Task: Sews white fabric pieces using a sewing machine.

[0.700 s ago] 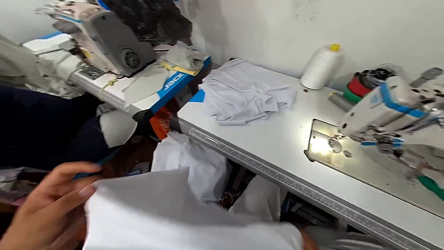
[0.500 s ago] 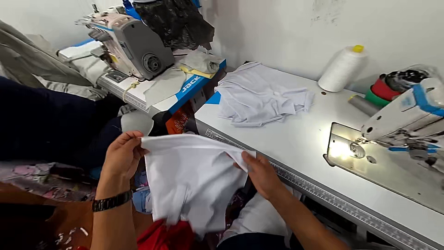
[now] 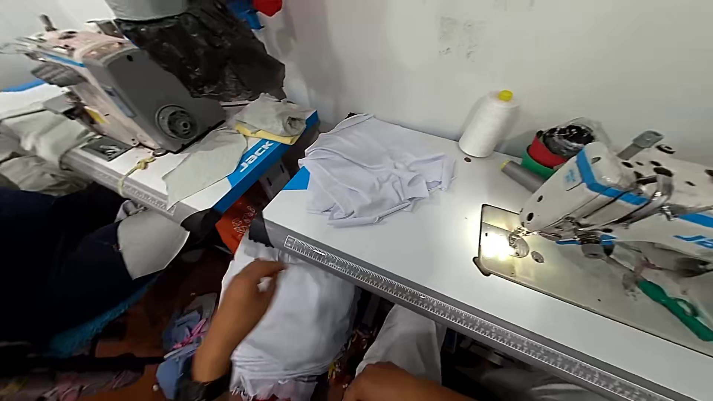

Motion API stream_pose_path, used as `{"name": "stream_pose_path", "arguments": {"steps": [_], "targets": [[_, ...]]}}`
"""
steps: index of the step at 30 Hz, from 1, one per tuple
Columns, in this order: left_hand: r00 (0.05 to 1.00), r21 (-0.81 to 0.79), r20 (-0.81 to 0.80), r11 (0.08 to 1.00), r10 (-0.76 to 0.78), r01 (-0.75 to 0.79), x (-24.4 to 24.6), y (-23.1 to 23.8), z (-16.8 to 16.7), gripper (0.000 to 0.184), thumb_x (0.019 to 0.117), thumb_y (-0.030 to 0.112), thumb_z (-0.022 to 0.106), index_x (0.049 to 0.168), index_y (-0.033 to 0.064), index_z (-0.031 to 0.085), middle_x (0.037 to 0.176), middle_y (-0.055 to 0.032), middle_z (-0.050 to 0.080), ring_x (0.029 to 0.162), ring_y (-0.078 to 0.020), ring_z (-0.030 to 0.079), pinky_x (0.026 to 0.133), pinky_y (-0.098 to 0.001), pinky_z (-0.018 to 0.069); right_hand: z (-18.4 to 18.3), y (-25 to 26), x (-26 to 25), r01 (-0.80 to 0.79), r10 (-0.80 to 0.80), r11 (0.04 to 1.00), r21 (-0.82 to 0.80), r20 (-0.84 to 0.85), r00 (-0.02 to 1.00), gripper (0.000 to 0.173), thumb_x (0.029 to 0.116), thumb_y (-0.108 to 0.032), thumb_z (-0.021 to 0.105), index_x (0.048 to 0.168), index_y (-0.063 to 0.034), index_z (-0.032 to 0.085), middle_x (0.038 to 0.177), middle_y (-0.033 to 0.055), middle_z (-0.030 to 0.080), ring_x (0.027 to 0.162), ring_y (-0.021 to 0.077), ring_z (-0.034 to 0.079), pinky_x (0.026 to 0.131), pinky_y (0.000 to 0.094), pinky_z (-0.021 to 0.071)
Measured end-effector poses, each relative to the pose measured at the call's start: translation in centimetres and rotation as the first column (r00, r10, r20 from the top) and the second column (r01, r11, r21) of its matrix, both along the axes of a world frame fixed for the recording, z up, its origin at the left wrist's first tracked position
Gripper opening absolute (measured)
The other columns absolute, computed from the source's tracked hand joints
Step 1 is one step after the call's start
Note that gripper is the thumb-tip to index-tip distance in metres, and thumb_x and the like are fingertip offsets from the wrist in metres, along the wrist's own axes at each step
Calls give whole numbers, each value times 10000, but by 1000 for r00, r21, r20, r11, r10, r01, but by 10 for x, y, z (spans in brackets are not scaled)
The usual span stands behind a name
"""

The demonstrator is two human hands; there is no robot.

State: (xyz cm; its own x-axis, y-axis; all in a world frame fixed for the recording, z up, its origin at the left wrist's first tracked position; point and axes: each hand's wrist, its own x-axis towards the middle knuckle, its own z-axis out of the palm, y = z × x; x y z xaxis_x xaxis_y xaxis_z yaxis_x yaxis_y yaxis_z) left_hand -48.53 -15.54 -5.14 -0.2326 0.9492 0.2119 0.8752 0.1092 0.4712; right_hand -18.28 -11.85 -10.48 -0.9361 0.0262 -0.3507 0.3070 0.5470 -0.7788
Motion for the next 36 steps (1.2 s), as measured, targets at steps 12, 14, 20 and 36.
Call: {"name": "stream_pose_path", "arguments": {"steps": [12, 14, 20, 36], "targets": [[993, 48, 107, 997, -58, 53, 151, 294, 57, 358, 1081, 220, 452, 1221, -47, 644, 1156, -265, 683, 1092, -416, 677, 918, -628, 535, 57, 329, 52, 955, -735, 183, 234, -612, 291, 504, 894, -142, 703, 1380, -45, 610, 1382, 270, 559, 1261, 494, 521, 971, 659, 465], [787, 130, 616, 983, 21, -129, 120, 287, 66, 374, 1102, 208, 414, 1255, -104, 553, 1101, -253, 656, 967, -329, 692, 858, -525, 586, 54, 345, 57, 942, -736, 223, 251, -590, 332, 528, 894, -221, 748, 1387, -78, 627, 1410, 267, 554, 1262, 505, 521, 954, 687, 451], [520, 44, 851, 979, 68, -201, 112, 243, 44, 532, 1105, 410, 380, 1453, 7, 384, 1309, -196, 590, 1142, -268, 631, 973, -459, 526, 65, 355, 55, 989, -811, 135, 54, -568, 141, 201, 992, -174, 647, 1080, -13, 727, 1030, 202, 700, 982, 358, 674, 878, 582, 525], [982, 441, -14, 881, -186, 173, 131, 215, 85, 294, 1018, -9, 533, 1299, -43, 613, 1203, -239, 665, 1017, -355, 679, 916, -512, 548, 100, 313, 22, 942, -680, 302, 144, -660, 319, 238, 1050, -102, 494, 1211, -5, 639, 1069, 194, 711, 979, 381, 701, 815, 601, 552]]}}
